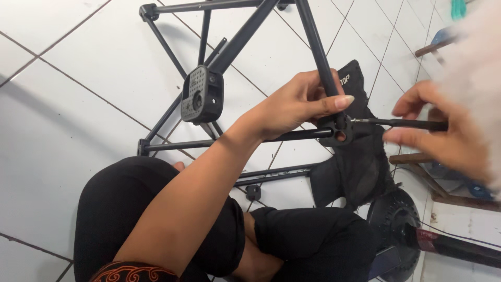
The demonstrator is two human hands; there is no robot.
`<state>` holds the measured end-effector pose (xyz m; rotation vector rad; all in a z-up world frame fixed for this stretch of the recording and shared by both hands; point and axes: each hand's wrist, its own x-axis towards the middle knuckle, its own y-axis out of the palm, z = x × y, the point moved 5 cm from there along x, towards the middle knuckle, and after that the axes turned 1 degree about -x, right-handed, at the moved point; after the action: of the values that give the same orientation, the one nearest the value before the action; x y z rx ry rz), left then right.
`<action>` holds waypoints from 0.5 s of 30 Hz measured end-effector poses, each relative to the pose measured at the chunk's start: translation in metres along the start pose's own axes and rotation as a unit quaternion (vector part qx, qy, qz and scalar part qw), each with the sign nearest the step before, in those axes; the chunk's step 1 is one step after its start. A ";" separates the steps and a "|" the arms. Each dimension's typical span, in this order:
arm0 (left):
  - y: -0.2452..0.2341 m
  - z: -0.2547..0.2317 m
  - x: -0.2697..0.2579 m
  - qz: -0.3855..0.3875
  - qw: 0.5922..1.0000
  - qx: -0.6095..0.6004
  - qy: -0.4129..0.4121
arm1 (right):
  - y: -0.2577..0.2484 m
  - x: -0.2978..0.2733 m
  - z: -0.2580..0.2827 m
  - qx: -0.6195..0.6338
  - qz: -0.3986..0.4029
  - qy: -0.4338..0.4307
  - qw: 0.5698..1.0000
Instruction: The person assembles a black metal frame on a tiled floor. They connect multiple tubular legs and crossbars using a screwdriver to tighten the joints, gradually building the structure.
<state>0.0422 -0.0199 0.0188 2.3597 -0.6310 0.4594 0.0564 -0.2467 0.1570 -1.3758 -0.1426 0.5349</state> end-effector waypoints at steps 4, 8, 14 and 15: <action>0.003 0.001 0.001 0.015 1.000 -0.010 -0.001 | -0.006 -0.007 0.064 -0.171 -0.047 -0.252 0.951; 0.007 0.000 -0.001 0.016 1.000 -0.005 0.000 | -0.003 0.000 0.049 -0.116 0.038 0.001 0.993; 0.008 -0.003 -0.001 0.023 0.999 -0.026 -0.022 | -0.011 -0.004 0.095 -0.261 -0.041 -0.257 0.930; 0.010 -0.003 0.000 0.029 0.998 -0.041 -0.027 | -0.009 0.001 0.099 -0.284 -0.013 -0.215 0.934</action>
<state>0.0359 -0.0247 0.0259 2.2869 -0.7321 0.3880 0.0203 -0.1585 0.1854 -1.7924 -0.7178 0.8084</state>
